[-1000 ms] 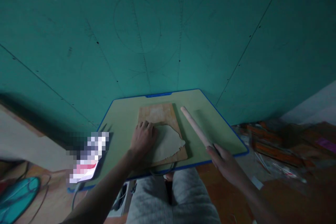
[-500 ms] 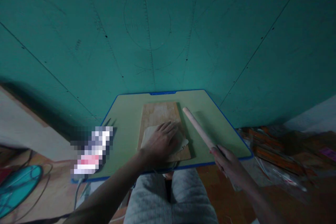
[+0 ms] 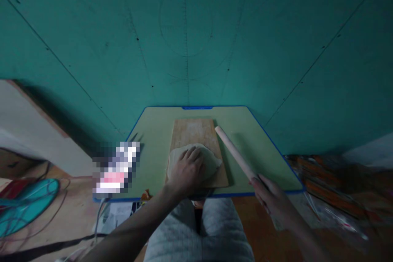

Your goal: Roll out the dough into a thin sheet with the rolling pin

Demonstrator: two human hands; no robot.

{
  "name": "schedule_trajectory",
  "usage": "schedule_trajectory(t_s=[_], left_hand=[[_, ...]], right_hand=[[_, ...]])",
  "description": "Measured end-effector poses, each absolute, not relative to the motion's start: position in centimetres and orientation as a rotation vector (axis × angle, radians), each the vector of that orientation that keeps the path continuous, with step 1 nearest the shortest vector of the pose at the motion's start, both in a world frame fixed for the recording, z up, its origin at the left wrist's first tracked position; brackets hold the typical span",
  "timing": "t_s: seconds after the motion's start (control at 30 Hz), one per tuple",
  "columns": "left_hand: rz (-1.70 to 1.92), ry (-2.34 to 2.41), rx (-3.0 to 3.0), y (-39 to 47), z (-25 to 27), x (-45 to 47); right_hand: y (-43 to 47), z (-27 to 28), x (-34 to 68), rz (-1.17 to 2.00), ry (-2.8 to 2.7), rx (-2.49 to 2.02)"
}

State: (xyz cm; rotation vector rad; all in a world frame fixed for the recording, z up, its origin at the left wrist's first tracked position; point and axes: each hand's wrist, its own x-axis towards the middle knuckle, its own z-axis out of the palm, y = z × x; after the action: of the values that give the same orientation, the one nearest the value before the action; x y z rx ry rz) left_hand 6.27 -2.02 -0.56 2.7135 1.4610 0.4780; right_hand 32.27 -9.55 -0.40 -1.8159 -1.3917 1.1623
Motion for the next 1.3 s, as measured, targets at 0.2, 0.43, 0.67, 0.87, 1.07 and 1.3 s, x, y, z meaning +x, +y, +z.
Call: schedule_trajectory(t_s=[0.2, 0.43, 0.67, 0.87, 1.07, 1.3], left_hand=[[0.495, 1.435, 2.693, -2.6, -1.3, 6.3], [0.944, 1.608, 2.349, -2.5, 0.1, 1.2], [0.886, 1.559, 2.564, -2.1, 0.6, -0.4], [0.554, 1.558, 2.740, -0.8, -0.5, 1.4], [0.396, 1.541, 2.775, 0.9, 0.3, 2.8], [0.248, 1.545, 2.707, 3.8, 0.9, 5.8]], right_hand=[[-9.1, -0.5, 31.9, 1.071, -1.545, -1.805], [-8.8, 1.7, 30.1, 0.873, -1.806, -1.788], [-10.3, 0.8, 25.5, 0.787, -2.049, -1.852], [-11.3, -0.4, 23.5, 0.405, -2.152, -1.875], [-11.6, -1.0, 23.1, 0.310, -2.157, -2.034], [-9.8, -0.5, 25.5, 0.487, -2.215, -2.071]])
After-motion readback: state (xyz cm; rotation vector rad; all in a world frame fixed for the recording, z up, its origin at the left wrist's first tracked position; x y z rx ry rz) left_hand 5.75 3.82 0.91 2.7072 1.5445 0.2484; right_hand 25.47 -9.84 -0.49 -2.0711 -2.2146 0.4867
